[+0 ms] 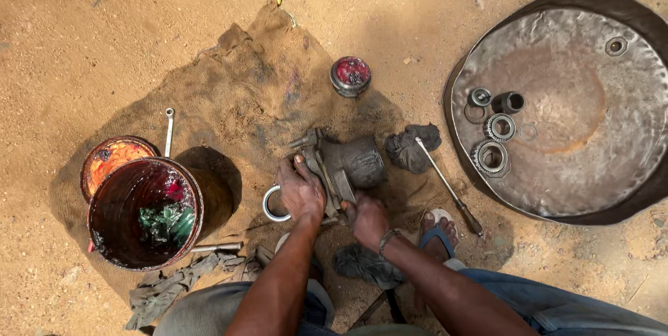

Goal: The person scrapes dirt and debris from a metal housing using a metal bar, then wipes the housing with a cloth.

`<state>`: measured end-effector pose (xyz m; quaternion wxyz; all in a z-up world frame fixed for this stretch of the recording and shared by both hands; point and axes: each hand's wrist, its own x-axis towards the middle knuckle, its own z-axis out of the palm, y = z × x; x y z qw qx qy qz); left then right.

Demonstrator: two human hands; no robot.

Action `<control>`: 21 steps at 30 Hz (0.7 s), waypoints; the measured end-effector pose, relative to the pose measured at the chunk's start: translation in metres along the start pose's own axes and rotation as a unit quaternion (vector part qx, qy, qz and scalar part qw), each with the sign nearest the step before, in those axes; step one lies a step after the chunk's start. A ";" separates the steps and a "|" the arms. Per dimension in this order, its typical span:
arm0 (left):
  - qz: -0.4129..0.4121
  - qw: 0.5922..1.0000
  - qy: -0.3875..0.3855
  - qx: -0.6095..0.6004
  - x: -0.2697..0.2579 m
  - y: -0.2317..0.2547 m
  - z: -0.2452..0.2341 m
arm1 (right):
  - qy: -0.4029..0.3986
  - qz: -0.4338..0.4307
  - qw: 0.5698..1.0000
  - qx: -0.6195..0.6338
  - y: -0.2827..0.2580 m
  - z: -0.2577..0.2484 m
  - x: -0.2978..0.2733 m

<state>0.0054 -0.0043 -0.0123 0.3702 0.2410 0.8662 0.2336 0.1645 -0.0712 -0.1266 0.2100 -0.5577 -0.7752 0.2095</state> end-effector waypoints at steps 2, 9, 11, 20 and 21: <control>0.031 0.999 0.039 0.009 0.000 0.006 0.000 | -0.018 0.163 0.983 0.082 0.012 -0.020 0.007; 0.034 0.999 0.032 0.014 -0.003 0.015 -0.006 | -0.144 0.199 0.968 0.052 -0.001 -0.063 0.046; 0.044 0.998 0.037 0.008 -0.006 0.015 -0.006 | -0.120 0.244 0.961 0.047 -0.007 -0.064 0.053; 0.036 0.999 -0.001 0.014 0.005 -0.005 0.007 | -0.063 0.214 0.975 0.022 0.014 -0.059 0.015; 0.031 0.999 -0.008 0.020 0.004 -0.017 0.011 | -0.103 0.149 0.983 0.023 0.012 -0.059 0.001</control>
